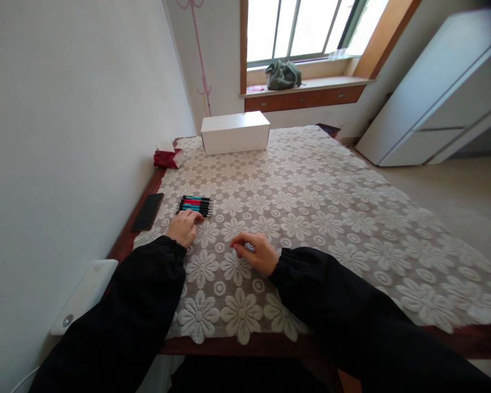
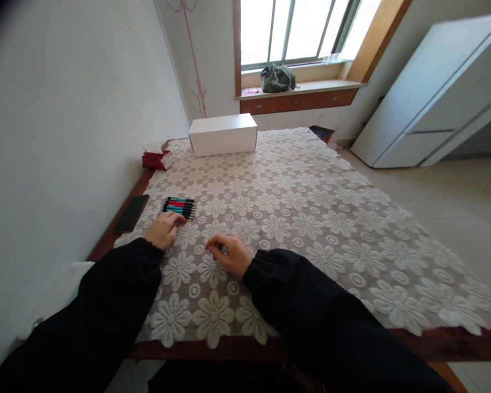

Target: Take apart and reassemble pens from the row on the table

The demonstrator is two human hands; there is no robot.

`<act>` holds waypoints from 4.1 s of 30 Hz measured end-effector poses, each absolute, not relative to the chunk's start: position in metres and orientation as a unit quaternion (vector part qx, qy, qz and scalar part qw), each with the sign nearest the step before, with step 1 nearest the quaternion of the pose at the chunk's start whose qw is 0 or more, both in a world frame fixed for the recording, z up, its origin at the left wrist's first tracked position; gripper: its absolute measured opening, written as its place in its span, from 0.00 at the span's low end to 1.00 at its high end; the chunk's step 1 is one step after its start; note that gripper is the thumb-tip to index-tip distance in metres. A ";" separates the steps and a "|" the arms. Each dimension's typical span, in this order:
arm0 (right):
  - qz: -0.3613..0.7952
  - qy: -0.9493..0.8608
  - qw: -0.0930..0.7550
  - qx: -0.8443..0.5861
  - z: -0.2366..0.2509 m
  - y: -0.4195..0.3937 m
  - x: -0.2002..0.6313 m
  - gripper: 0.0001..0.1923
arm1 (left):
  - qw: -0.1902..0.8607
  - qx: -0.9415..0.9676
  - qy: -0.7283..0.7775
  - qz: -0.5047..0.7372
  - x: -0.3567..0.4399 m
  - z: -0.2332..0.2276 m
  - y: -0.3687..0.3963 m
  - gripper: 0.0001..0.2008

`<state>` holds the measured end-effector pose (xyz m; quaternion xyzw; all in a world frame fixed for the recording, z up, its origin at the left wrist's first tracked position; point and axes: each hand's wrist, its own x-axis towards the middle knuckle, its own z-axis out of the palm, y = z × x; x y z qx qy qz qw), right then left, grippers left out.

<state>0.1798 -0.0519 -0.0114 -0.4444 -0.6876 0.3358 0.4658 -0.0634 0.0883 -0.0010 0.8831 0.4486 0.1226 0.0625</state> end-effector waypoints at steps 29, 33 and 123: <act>0.333 -0.691 0.462 -0.445 -0.008 -0.051 0.179 0.05 | 0.130 0.885 0.438 0.092 0.069 -0.025 0.102 0.36; 0.335 -0.690 0.462 -0.446 -0.008 -0.052 0.179 0.06 | 0.119 0.889 0.433 0.090 0.069 -0.026 0.103 0.36; 0.198 -0.810 0.261 -0.487 -0.023 -0.056 0.228 0.19 | 0.214 0.909 0.231 0.274 -0.018 -0.012 0.017 0.10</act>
